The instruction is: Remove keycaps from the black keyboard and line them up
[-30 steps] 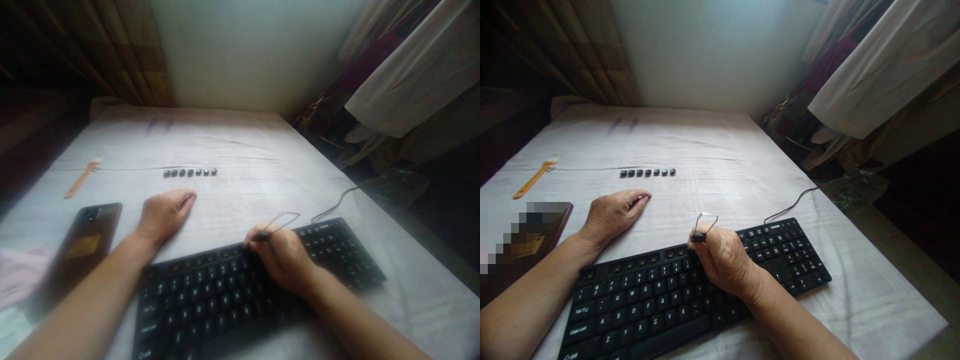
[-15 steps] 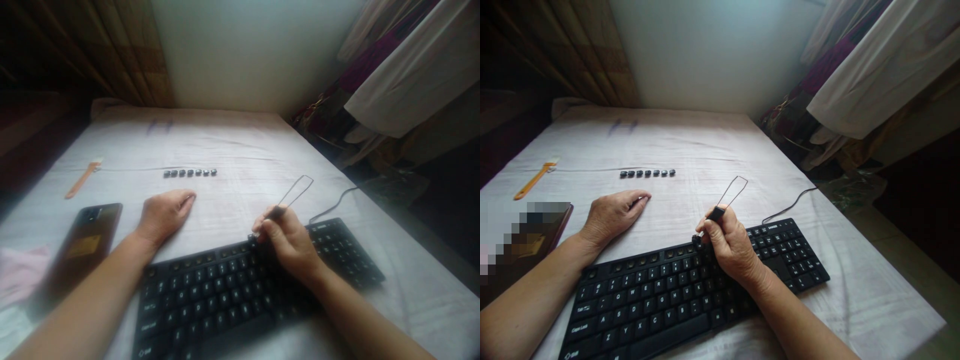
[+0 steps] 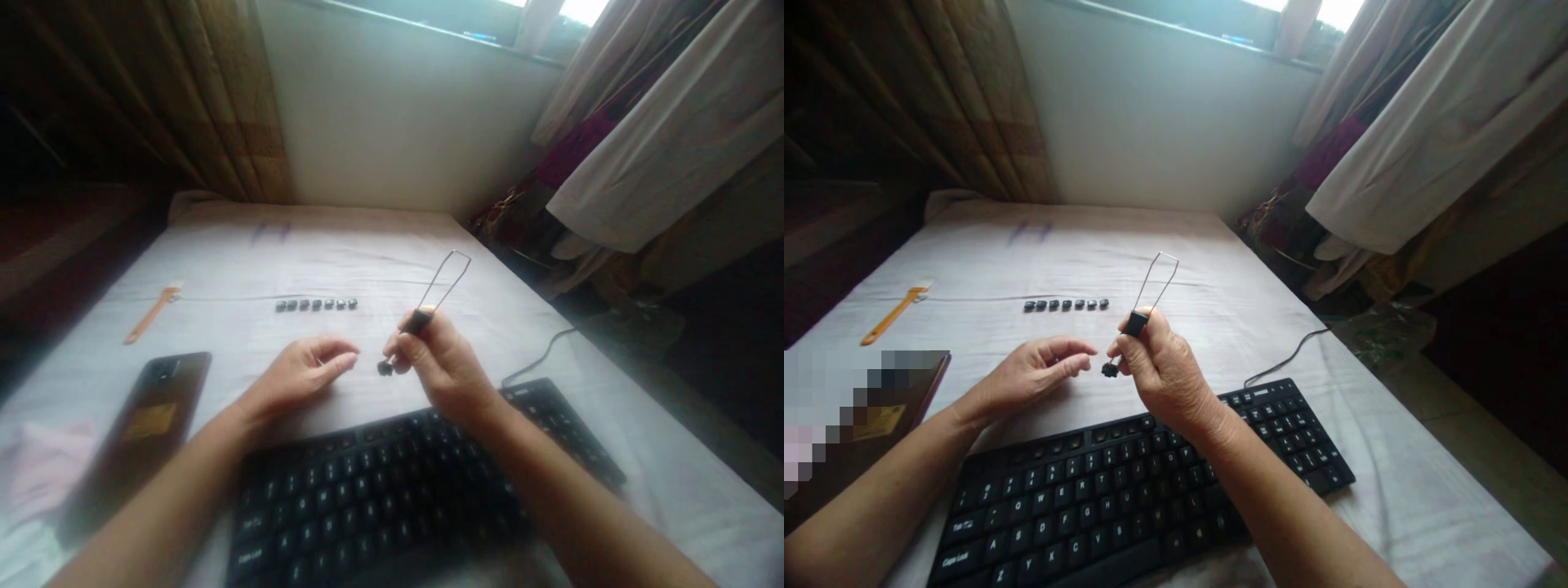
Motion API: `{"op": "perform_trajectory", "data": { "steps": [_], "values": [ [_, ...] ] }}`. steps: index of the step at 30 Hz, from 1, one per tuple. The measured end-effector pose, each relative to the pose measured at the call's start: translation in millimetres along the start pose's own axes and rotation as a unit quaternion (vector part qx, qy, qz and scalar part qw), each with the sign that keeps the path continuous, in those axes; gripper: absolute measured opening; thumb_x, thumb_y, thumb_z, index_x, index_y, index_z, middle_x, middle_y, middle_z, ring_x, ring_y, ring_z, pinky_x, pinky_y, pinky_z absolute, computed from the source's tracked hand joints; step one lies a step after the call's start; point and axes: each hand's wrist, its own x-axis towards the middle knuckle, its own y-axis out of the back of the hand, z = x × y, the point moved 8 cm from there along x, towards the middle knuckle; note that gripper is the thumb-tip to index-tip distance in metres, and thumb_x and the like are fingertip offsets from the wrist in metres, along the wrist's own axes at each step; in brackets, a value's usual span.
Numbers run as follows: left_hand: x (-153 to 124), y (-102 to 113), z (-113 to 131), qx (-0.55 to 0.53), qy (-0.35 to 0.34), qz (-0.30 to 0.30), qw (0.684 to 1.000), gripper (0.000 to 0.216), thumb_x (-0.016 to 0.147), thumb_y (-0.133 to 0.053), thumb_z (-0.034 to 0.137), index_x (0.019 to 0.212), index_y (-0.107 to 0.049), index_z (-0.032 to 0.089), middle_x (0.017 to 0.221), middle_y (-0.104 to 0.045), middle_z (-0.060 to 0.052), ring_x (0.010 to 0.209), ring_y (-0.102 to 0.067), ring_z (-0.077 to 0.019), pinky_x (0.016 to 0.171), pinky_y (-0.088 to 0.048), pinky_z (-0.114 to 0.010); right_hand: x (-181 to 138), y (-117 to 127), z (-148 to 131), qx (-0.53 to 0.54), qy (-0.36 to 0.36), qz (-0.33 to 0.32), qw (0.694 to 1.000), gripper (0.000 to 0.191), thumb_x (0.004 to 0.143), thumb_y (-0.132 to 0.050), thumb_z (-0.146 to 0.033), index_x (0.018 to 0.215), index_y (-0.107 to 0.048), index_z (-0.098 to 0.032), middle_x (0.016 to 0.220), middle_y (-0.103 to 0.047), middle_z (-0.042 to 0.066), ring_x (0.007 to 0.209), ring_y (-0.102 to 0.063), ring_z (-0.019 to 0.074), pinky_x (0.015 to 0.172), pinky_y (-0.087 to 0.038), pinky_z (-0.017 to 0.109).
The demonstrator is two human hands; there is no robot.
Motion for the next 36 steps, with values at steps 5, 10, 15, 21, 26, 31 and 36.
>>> {"op": "perform_trajectory", "data": {
  "steps": [5, 10, 15, 21, 26, 31, 36],
  "values": [
    [-5.1, -26.5, 14.7, -0.165, 0.005, -0.079, 0.983, 0.027, 0.082, -0.063, 0.034, 0.107, -0.067, 0.025, 0.107, -0.072, -0.003, 0.096, -0.064, -0.0223, 0.085, -0.048, -0.036, 6.8, -14.7, 12.8, 0.017, 0.004, 0.001, 1.000, 0.006, 0.092, -0.045, -0.027, 0.094, -0.043, -0.021, 0.072, -0.065, 0.000, 0.055, -0.060, 0.0108, 0.057, -0.052, 0.027],
    [-6.3, -30.8, 7.0, -0.209, 0.040, -0.076, 0.974, 0.026, 0.079, -0.066, 0.031, 0.104, -0.068, 0.025, 0.107, -0.072, -0.003, 0.098, -0.063, -0.0226, 0.086, -0.046, -0.035, 4.7, -18.4, 17.1, 0.010, 0.008, -0.007, 1.000, 0.003, 0.091, -0.044, -0.023, 0.093, -0.043, -0.022, 0.072, -0.066, 0.001, 0.057, -0.061, 0.0113, 0.057, -0.052, 0.027],
    [-5.4, -29.1, 0.0, -0.223, 0.059, -0.064, 0.971, 0.016, 0.079, -0.066, 0.029, 0.094, -0.072, 0.023, 0.096, -0.073, -0.002, 0.087, -0.063, -0.0196, 0.083, -0.046, -0.033, 4.9, -20.5, 21.7, 0.039, 0.000, -0.007, 0.999, 0.004, 0.091, -0.046, -0.024, 0.094, -0.045, -0.021, 0.074, -0.068, 0.002, 0.060, -0.064, 0.0121, 0.059, -0.054, 0.027],
    [-4.0, -29.9, -7.5, -0.240, 0.077, -0.061, 0.966, 0.017, 0.076, -0.068, 0.027, 0.092, -0.070, 0.022, 0.089, -0.072, -0.001, 0.075, -0.061, -0.0163, 0.070, -0.045, -0.028, 6.3, -20.9, 26.1, 0.080, -0.019, 0.008, 0.997, 0.010, 0.087, -0.052, -0.025, 0.095, -0.051, -0.021, 0.074, -0.067, 0.001, 0.061, -0.064, 0.0126, 0.056, -0.054, 0.026],
    [-3.9, -31.8, -13.5, -0.247, 0.102, -0.076, 0.961, 0.020, 0.075, -0.069, 0.029, 0.092, -0.066, 0.019, 0.090, -0.071, -0.004, 0.071, -0.060, -0.0150, 0.057, -0.042, -0.024, 6.0, -18.3, 26.1, 0.078, -0.037, 0.019, 0.996, 0.011, 0.084, -0.053, -0.026, 0.094, -0.054, -0.020, 0.072, -0.065, 0.001, 0.062, -0.065, 0.0138, 0.059, -0.055, 0.028],
    [-3.5, -30.6, -13.9, -0.243, 0.120, -0.079, 0.959, 0.024, 0.072, -0.069, 0.032, 0.090, -0.062, 0.017, 0.086, -0.070, -0.005, 0.067, -0.059, -0.0146, 0.054, -0.039, -0.023, 6.4, -15.8, 26.8, 0.067, -0.036, 0.027, 0.997, 0.011, 0.085, -0.054, -0.027, 0.093, -0.055, -0.020, 0.074, -0.067, 0.002, 0.063, -0.065, 0.0141, 0.058, -0.054, 0.027],
    [-3.0, -30.6, -14.3, -0.229, 0.127, -0.085, 0.961, 0.022, 0.072, -0.068, 0.030, 0.087, -0.058, 0.017, 0.087, -0.072, -0.005, 0.064, -0.058, -0.0132, 0.053, -0.039, -0.023, 9.2, 2.0, 25.0, -0.069, 0.008, 0.064, 0.996, 0.016, 0.089, -0.050, -0.027, 0.100, -0.058, -0.019, 0.084, -0.069, 0.005, 0.068, -0.065, 0.0160, 0.064, -0.053, 0.029]
  ]
}}
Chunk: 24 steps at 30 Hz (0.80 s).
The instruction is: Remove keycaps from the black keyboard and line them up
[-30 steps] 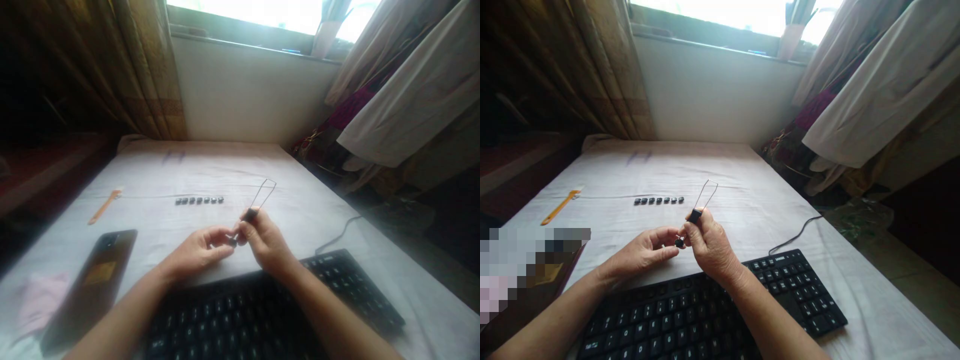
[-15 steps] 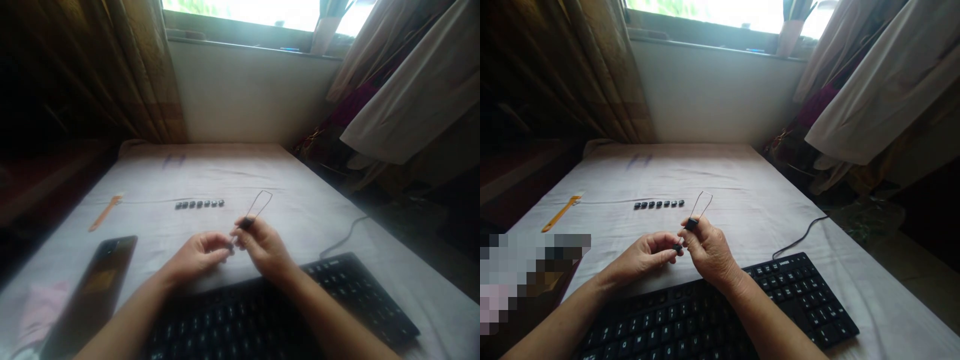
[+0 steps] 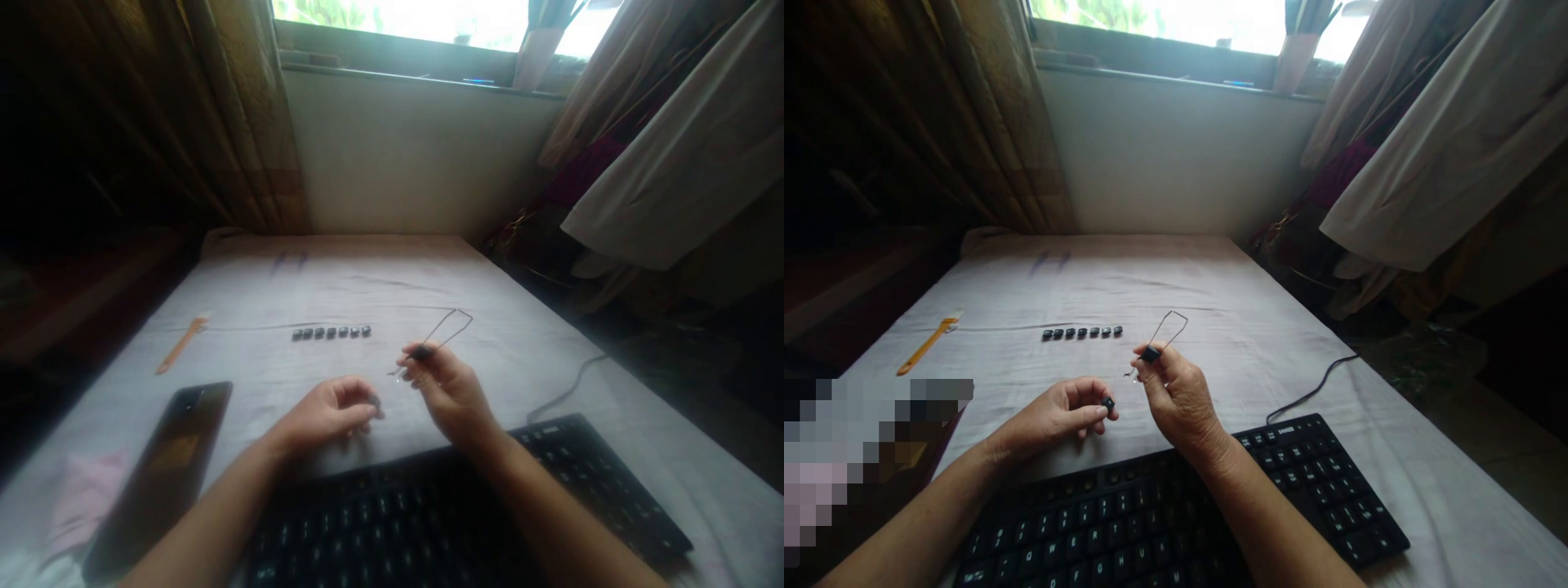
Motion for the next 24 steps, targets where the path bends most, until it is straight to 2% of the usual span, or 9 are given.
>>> {"op": "perform_trajectory", "data": {
  "steps": [2, 3, 5, 7, 10, 16, 18, 22, 24],
  "values": [
    [0.4, 1.3, 1.0, -0.009, -0.009, 0.004, 1.000, 0.021, 0.072, -0.068, 0.030, 0.087, -0.059, 0.017, 0.087, -0.072, -0.005, 0.064, -0.058, -0.0127, 0.053, -0.039, -0.023, 1.8, -1.1, -2.9, -0.161, 0.027, -0.042, 0.986, 0.019, 0.089, -0.049, -0.021, 0.103, -0.062, -0.020, 0.092, -0.069, 0.007, 0.077, -0.065, 0.0187, 0.068, -0.051, 0.030],
    [0.7, 2.8, 1.8, -0.019, -0.017, 0.011, 1.000, 0.022, 0.072, -0.068, 0.030, 0.087, -0.059, 0.017, 0.087, -0.071, -0.004, 0.064, -0.059, -0.0125, 0.053, -0.038, -0.023, 2.0, -5.1, -1.9, -0.253, 0.029, -0.082, 0.963, 0.020, 0.089, -0.050, -0.019, 0.103, -0.064, -0.021, 0.094, -0.069, 0.008, 0.080, -0.065, 0.0201, 0.068, -0.050, 0.031],
    [1.0, 7.1, 3.4, -0.042, -0.034, 0.029, 0.998, 0.023, 0.072, -0.068, 0.031, 0.088, -0.060, 0.017, 0.086, -0.071, -0.004, 0.064, -0.058, -0.0126, 0.052, -0.038, -0.022, -0.2, -13.9, 6.1, -0.404, 0.006, -0.179, 0.897, 0.022, 0.088, -0.051, -0.015, 0.100, -0.068, -0.022, 0.095, -0.068, 0.008, 0.082, -0.064, 0.0221, 0.065, -0.047, 0.030],
    [1.3, 10.8, 3.7, -0.059, -0.045, 0.041, 0.996, 0.024, 0.072, -0.069, 0.032, 0.088, -0.060, 0.017, 0.085, -0.070, -0.004, 0.064, -0.058, -0.0129, 0.051, -0.037, -0.022, -4.1, -19.0, 13.4, -0.475, -0.026, -0.251, 0.843, 0.021, 0.087, -0.052, -0.014, 0.096, -0.070, -0.022, 0.094, -0.066, 0.009, 0.081, -0.064, 0.0223, 0.063, -0.045, 0.029],
    [1.5, 13.4, 3.1, -0.069, -0.048, 0.045, 0.995, 0.024, 0.071, -0.070, 0.032, 0.086, -0.061, 0.016, 0.083, -0.069, -0.004, 0.064, -0.058, -0.0133, 0.050, -0.037, -0.022, -7.7, -23.1, 15.5, -0.493, -0.050, -0.299, 0.816, 0.019, 0.087, -0.053, -0.015, 0.093, -0.070, -0.021, 0.097, -0.066, 0.009, 0.084, -0.063, 0.0219, 0.065, -0.044, 0.028],
    [-0.1, 15.3, 6.7, -0.073, -0.055, 0.056, 0.994, 0.021, 0.070, -0.071, 0.030, 0.084, -0.063, 0.017, 0.086, -0.068, -0.003, 0.061, -0.055, -0.0114, 0.050, -0.037, -0.022, -15.1, -20.9, 15.9, -0.476, -0.072, -0.339, 0.808, 0.020, 0.086, -0.053, -0.014, 0.085, -0.072, -0.019, 0.093, -0.067, 0.010, 0.083, -0.064, 0.0221, 0.068, -0.045, 0.029],
    [-0.8, 15.0, 6.9, -0.067, -0.048, 0.059, 0.995, 0.020, 0.069, -0.071, 0.030, 0.084, -0.065, 0.017, 0.080, -0.067, -0.001, 0.056, -0.051, -0.0097, 0.051, -0.036, -0.022, -16.1, -20.1, 8.9, -0.466, -0.058, -0.332, 0.818, 0.023, 0.085, -0.052, -0.011, 0.088, -0.072, -0.021, 0.091, -0.068, 0.008, 0.081, -0.064, 0.0218, 0.067, -0.045, 0.029],
    [-1.8, 14.5, 5.1, -0.055, -0.033, 0.064, 0.996, 0.022, 0.069, -0.072, 0.030, 0.086, -0.067, 0.017, 0.064, -0.063, 0.003, 0.051, -0.046, -0.0088, 0.051, -0.035, -0.022, -12.7, -23.4, -17.4, -0.384, -0.003, -0.242, 0.891, 0.025, 0.087, -0.055, -0.017, 0.107, -0.068, -0.024, 0.094, -0.070, 0.006, 0.080, -0.066, 0.0204, 0.068, -0.048, 0.028],
    [-1.8, 14.5, 4.2, -0.060, -0.032, 0.065, 0.996, 0.024, 0.068, -0.073, 0.031, 0.087, -0.067, 0.017, 0.063, -0.063, 0.004, 0.050, -0.046, -0.0084, 0.052, -0.035, -0.022, -13.0, -28.8, -24.8, -0.320, 0.019, -0.198, 0.926, 0.025, 0.086, -0.060, -0.020, 0.109, -0.067, -0.022, 0.094, -0.071, 0.006, 0.080, -0.067, 0.0196, 0.070, -0.050, 0.028]
  ]
}}
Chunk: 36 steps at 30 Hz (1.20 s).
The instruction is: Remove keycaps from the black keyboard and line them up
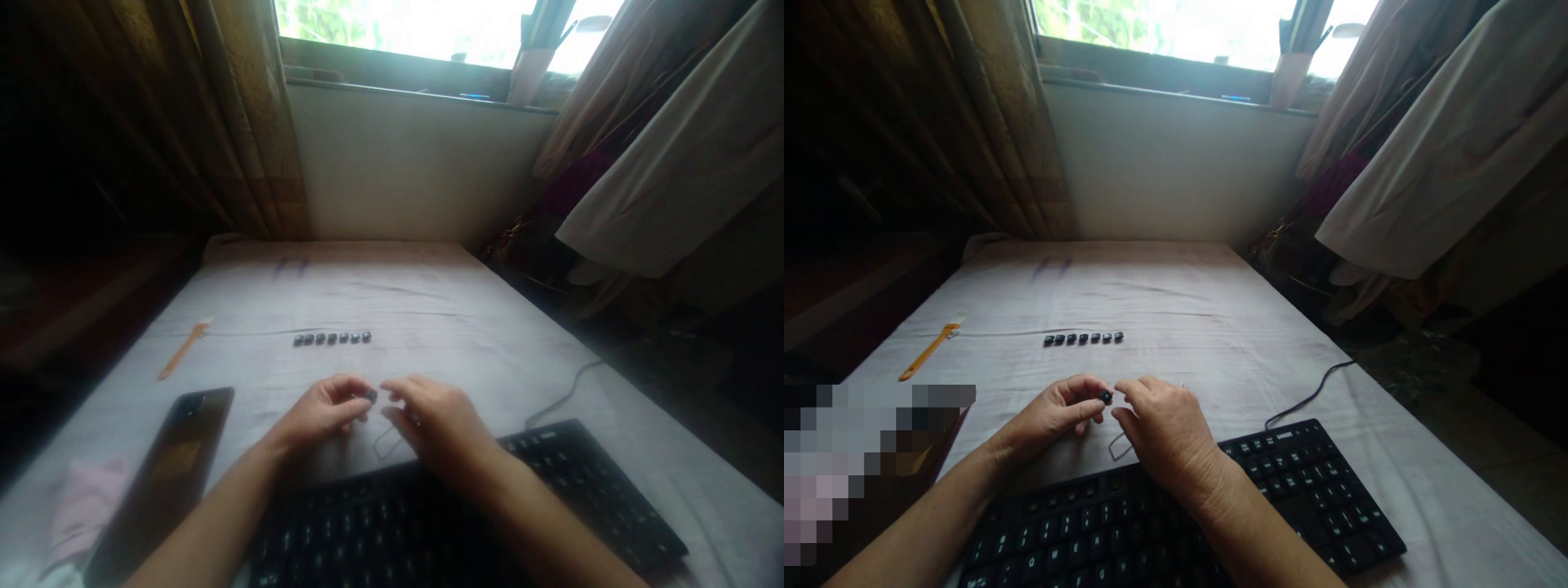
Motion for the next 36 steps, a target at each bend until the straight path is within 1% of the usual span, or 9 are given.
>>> {"op": "perform_trajectory", "data": {
  "steps": [5, 8, 13, 16, 20, 23, 25, 28, 36],
  "values": [
    [1.4, 1.9, -4.0, -0.001, 0.000, -0.002, 1.000, 0.025, 0.066, -0.075, 0.033, 0.086, -0.071, 0.018, 0.066, -0.066, 0.002, 0.052, -0.048, -0.0090, 0.052, -0.035, -0.021, 2.0, -8.3, -5.3, 0.080, 0.047, 0.102, 0.990, 0.016, 0.083, -0.062, -0.014, 0.096, -0.069, -0.018, 0.085, -0.073, 0.006, 0.073, -0.068, 0.0167, 0.068, -0.051, 0.025],
    [3.0, 3.2, -6.1, 0.010, -0.005, -0.007, 1.000, 0.025, 0.070, -0.074, 0.037, 0.088, -0.074, 0.019, 0.066, -0.068, 0.001, 0.052, -0.049, -0.0099, 0.053, -0.036, -0.022, 3.3, -7.1, -1.5, 0.119, 0.052, 0.130, 0.983, 0.012, 0.081, -0.063, -0.013, 0.090, -0.069, -0.018, 0.081, -0.073, 0.004, 0.068, -0.067, 0.0153, 0.065, -0.051, 0.024],
    [4.0, 2.8, -2.7, 0.016, -0.030, -0.006, 0.999, 0.022, 0.074, -0.070, 0.038, 0.084, -0.077, 0.020, 0.066, -0.068, 0.000, 0.056, -0.053, -0.0120, 0.057, -0.038, -0.024, 11.4, -4.2, 1.8, 0.172, -0.003, 0.083, 0.982, 0.011, 0.077, -0.065, -0.010, 0.082, -0.068, -0.019, 0.078, -0.072, 0.002, 0.065, -0.065, 0.0140, 0.063, -0.049, 0.024],
    [4.6, 4.4, -1.8, 0.008, -0.036, 0.016, 0.999, 0.024, 0.073, -0.071, 0.039, 0.084, -0.076, 0.018, 0.067, -0.069, -0.001, 0.058, -0.055, -0.0128, 0.054, -0.038, -0.022, 17.6, -5.9, 2.5, 0.187, -0.043, 0.053, 0.980, 0.009, 0.077, -0.064, -0.013, 0.080, -0.069, -0.019, 0.076, -0.070, 0.001, 0.063, -0.063, 0.0135, 0.060, -0.048, 0.024],
    [6.4, 6.6, -1.3, -0.004, -0.051, 0.048, 0.998, 0.034, 0.069, -0.074, 0.042, 0.092, -0.072, 0.016, 0.081, -0.070, -0.004, 0.061, -0.059, -0.0138, 0.047, -0.038, -0.020, 32.1, -10.7, 8.1, 0.218, -0.041, 0.031, 0.975, 0.008, 0.075, -0.065, -0.013, 0.078, -0.069, -0.019, 0.075, -0.069, 0.000, 0.064, -0.062, 0.0129, 0.060, -0.048, 0.023],
    [7.4, 8.9, -3.9, -0.018, -0.038, 0.075, 0.996, 0.041, 0.069, -0.074, 0.042, 0.100, -0.067, 0.016, 0.094, -0.068, -0.007, 0.067, -0.062, -0.0155, 0.045, -0.040, -0.020, 52.4, -14.3, 26.9, 0.194, -0.042, 0.014, 0.980, 0.008, 0.076, -0.066, -0.016, 0.081, -0.071, -0.019, 0.075, -0.070, 0.000, 0.066, -0.062, 0.0130, 0.063, -0.049, 0.023],
    [7.6, 10.2, -4.7, -0.024, -0.030, 0.088, 0.995, 0.045, 0.069, -0.073, 0.041, 0.105, -0.064, 0.016, 0.095, -0.066, -0.008, 0.068, -0.063, -0.0165, 0.044, -0.041, -0.020, 68.4, -13.0, 49.9, 0.162, -0.081, 0.033, 0.983, 0.011, 0.079, -0.064, -0.019, 0.086, -0.071, -0.019, 0.079, -0.072, 0.001, 0.070, -0.063, 0.0138, 0.067, -0.049, 0.024],
    [8.1, 10.5, -4.5, -0.030, -0.031, 0.088, 0.995, 0.044, 0.070, -0.072, 0.040, 0.106, -0.062, 0.016, 0.091, -0.065, -0.007, 0.069, -0.062, -0.0169, 0.045, -0.042, -0.021, 92.2, -16.7, 73.2, 0.134, -0.102, 0.042, 0.985, 0.013, 0.079, -0.062, -0.018, 0.087, -0.072, -0.018, 0.081, -0.073, 0.003, 0.071, -0.064, 0.0153, 0.070, -0.049, 0.027],
    [11.2, 11.3, -9.0, -0.023, -0.030, 0.070, 0.997, 0.036, 0.074, -0.067, 0.037, 0.103, -0.063, 0.015, 0.088, -0.066, -0.006, 0.065, -0.059, -0.0140, 0.046, -0.043, -0.021, 123.0, -41.4, 85.4, 0.092, -0.099, 0.022, 0.991, 0.012, 0.078, -0.066, -0.019, 0.088, -0.073, -0.019, 0.086, -0.073, 0.003, 0.076, -0.064, 0.0152, 0.072, -0.047, 0.024]
  ]
}}
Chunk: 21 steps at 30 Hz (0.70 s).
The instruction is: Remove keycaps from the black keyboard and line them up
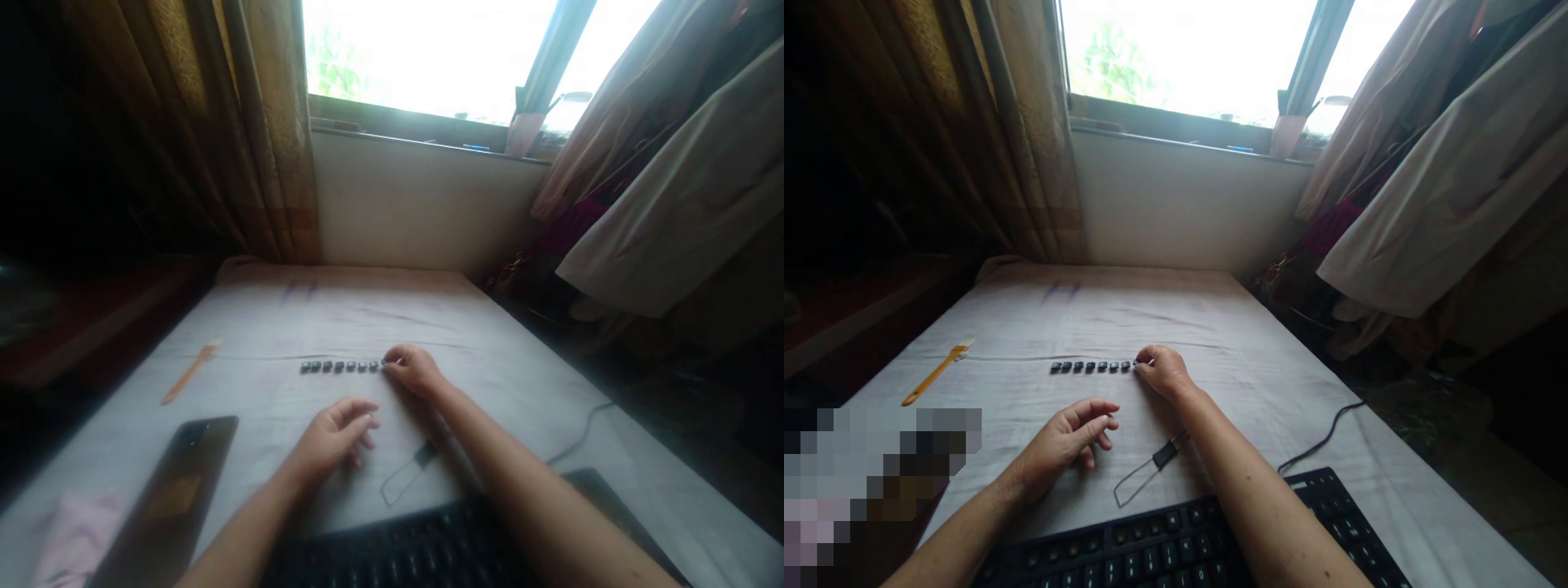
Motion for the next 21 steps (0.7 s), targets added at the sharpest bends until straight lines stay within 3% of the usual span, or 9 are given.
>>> {"op": "perform_trajectory", "data": {
  "steps": [21],
  "values": [
    [-1.0, -2.2, 2.2, -0.005, -0.003, -0.018, 1.000, 0.037, 0.073, -0.068, 0.038, 0.101, -0.062, 0.014, 0.087, -0.065, -0.005, 0.067, -0.059, -0.0139, 0.048, -0.045, -0.021, -0.1, -5.0, 1.2, -0.052, 0.011, -0.011, 0.999, 0.016, 0.080, -0.063, -0.024, 0.094, -0.071, -0.021, 0.091, -0.072, 0.004, 0.081, -0.063, 0.0163, 0.074, -0.045, 0.025]
  ]
}}
